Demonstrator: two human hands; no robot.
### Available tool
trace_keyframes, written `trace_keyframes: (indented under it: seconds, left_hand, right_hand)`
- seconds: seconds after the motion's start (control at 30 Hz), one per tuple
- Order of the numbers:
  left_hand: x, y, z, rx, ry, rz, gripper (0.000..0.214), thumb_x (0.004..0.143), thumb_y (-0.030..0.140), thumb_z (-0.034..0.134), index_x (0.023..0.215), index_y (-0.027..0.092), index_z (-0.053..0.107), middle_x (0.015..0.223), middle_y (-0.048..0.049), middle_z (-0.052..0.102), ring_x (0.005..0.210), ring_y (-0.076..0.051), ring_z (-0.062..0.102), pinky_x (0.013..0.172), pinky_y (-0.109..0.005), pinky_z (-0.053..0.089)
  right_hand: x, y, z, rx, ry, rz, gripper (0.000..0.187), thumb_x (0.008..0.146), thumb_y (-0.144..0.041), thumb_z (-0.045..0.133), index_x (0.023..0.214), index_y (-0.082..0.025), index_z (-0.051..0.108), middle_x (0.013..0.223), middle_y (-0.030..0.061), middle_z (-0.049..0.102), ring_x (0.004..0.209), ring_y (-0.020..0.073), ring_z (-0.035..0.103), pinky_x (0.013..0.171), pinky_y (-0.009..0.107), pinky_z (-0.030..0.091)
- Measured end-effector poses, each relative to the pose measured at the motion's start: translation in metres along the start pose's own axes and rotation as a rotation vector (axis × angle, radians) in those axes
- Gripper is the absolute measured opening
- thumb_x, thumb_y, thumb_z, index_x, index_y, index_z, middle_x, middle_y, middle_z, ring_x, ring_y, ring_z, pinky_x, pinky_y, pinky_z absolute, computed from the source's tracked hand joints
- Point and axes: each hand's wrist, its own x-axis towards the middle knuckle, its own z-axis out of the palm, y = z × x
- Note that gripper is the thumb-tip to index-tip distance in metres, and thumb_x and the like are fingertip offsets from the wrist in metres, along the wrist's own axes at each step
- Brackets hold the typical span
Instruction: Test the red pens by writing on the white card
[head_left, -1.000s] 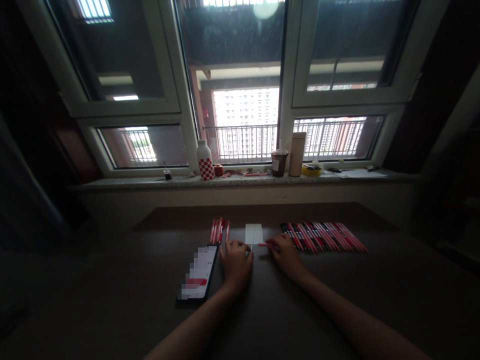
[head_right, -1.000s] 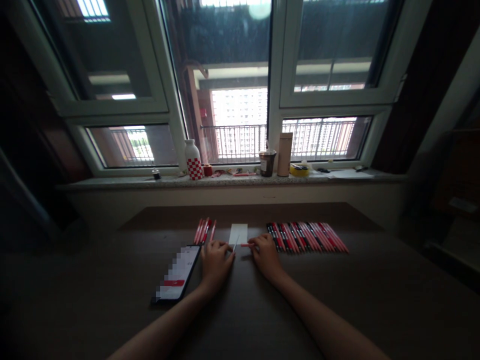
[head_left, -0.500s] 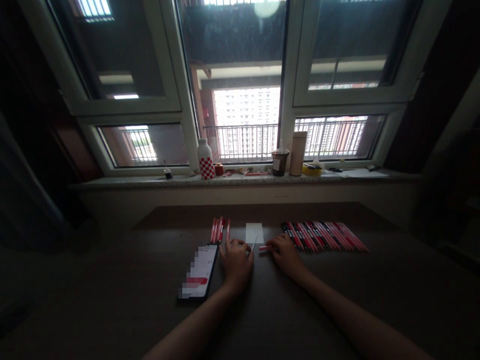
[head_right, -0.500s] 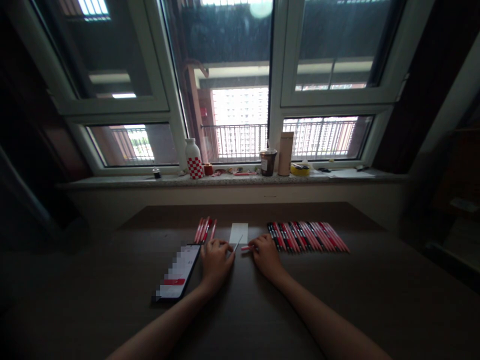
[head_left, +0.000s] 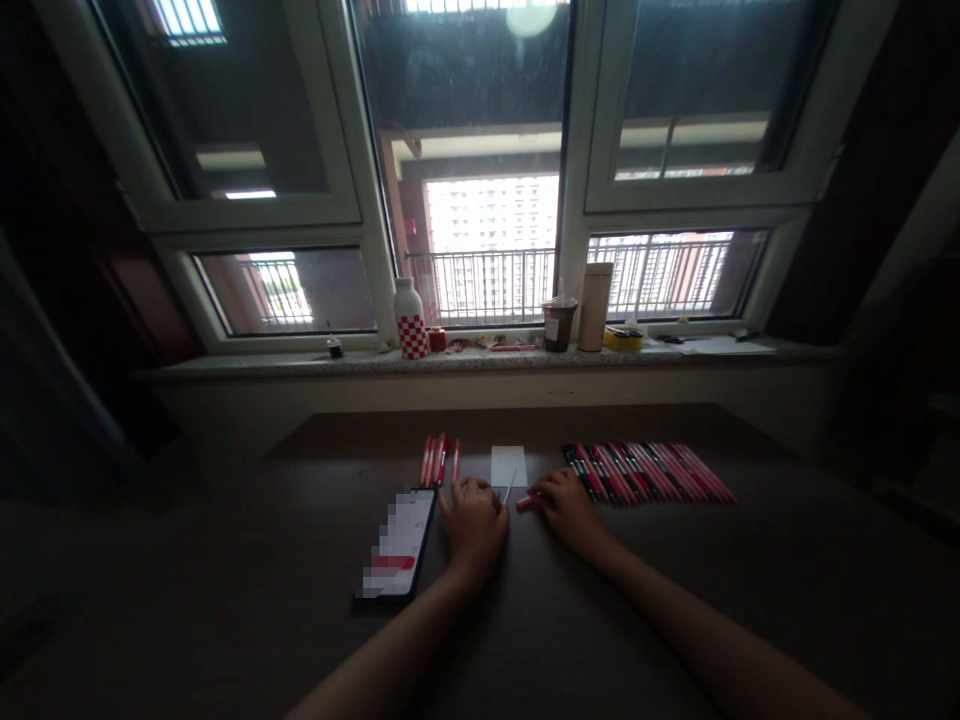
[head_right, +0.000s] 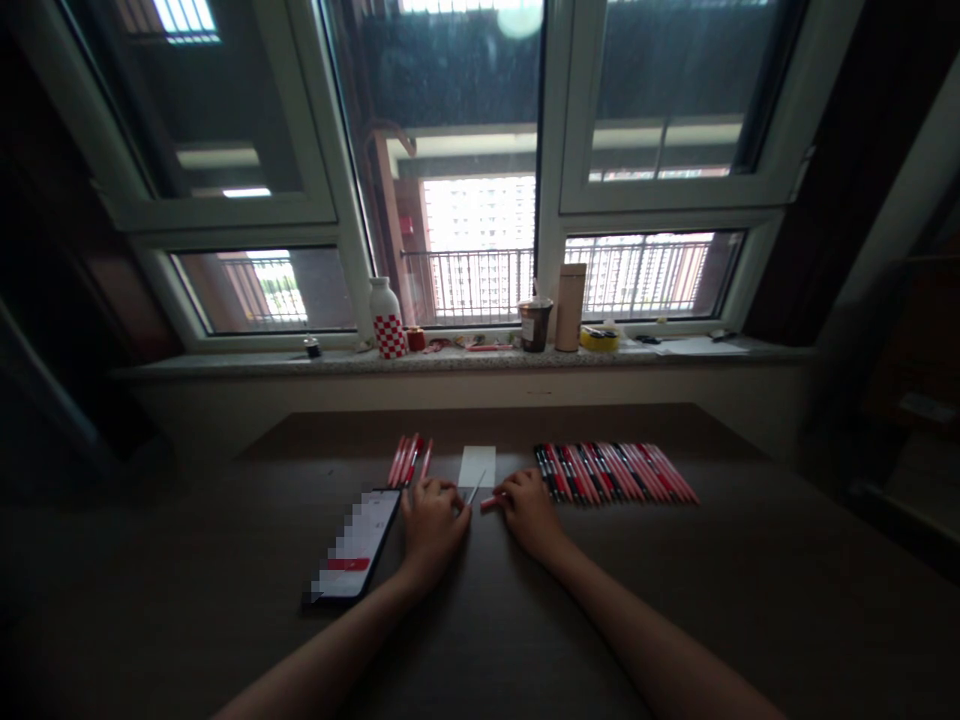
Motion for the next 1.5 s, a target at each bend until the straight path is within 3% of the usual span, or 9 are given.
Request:
trace_keyframes:
  seconds: [0.4, 0.8, 1.2, 1.5]
  left_hand:
    - [0.000, -0.001, 0.000, -0.043, 0.011, 0.010, 0.014, 0.081, 0.026, 0.057, 0.073, 0.020, 0.067, 0.108, -0.0050, 0.064, 0.116, -0.027, 0.043, 0.107, -0.053, 0.019]
    - [0.002, 0.001, -0.004, -0.061, 0.041, -0.027, 0.016, 0.087, 0.026, 0.052, 0.087, 0.019, 0.067, 0.121, -0.0073, 0.060, 0.119, -0.025, 0.047, 0.109, -0.052, 0.022]
    - [0.003, -0.005, 0.008, -0.136, 0.061, 0.029, 0.010, 0.085, 0.020, 0.054, 0.084, 0.020, 0.064, 0.121, -0.0065, 0.058, 0.119, -0.024, 0.048, 0.110, -0.053, 0.020]
    - [0.003, -0.005, 0.009, -0.200, 0.041, 0.083, 0.013, 0.085, 0.013, 0.050, 0.085, 0.019, 0.061, 0.115, -0.0064, 0.060, 0.117, -0.021, 0.049, 0.110, -0.049, 0.020]
  right_hand:
    - [0.000, -0.001, 0.000, 0.002, -0.006, -0.010, 0.020, 0.084, -0.016, 0.057, 0.093, -0.024, 0.073, 0.096, 0.0084, 0.064, 0.101, 0.0261, 0.048, 0.089, 0.040, 0.040]
    - [0.002, -0.007, -0.004, 0.017, 0.050, -0.001, 0.021, 0.087, -0.018, 0.054, 0.100, -0.020, 0.070, 0.094, 0.0089, 0.063, 0.099, 0.0258, 0.049, 0.089, 0.039, 0.041]
    - [-0.001, -0.007, -0.003, -0.029, 0.150, -0.082, 0.031, 0.085, -0.016, 0.055, 0.112, -0.027, 0.067, 0.119, 0.0097, 0.052, 0.112, 0.0264, 0.045, 0.097, 0.044, 0.040]
    - [0.000, -0.009, -0.005, -0.012, 0.051, -0.127, 0.020, 0.090, -0.023, 0.053, 0.099, -0.026, 0.071, 0.098, 0.0068, 0.062, 0.098, 0.0229, 0.049, 0.087, 0.038, 0.041]
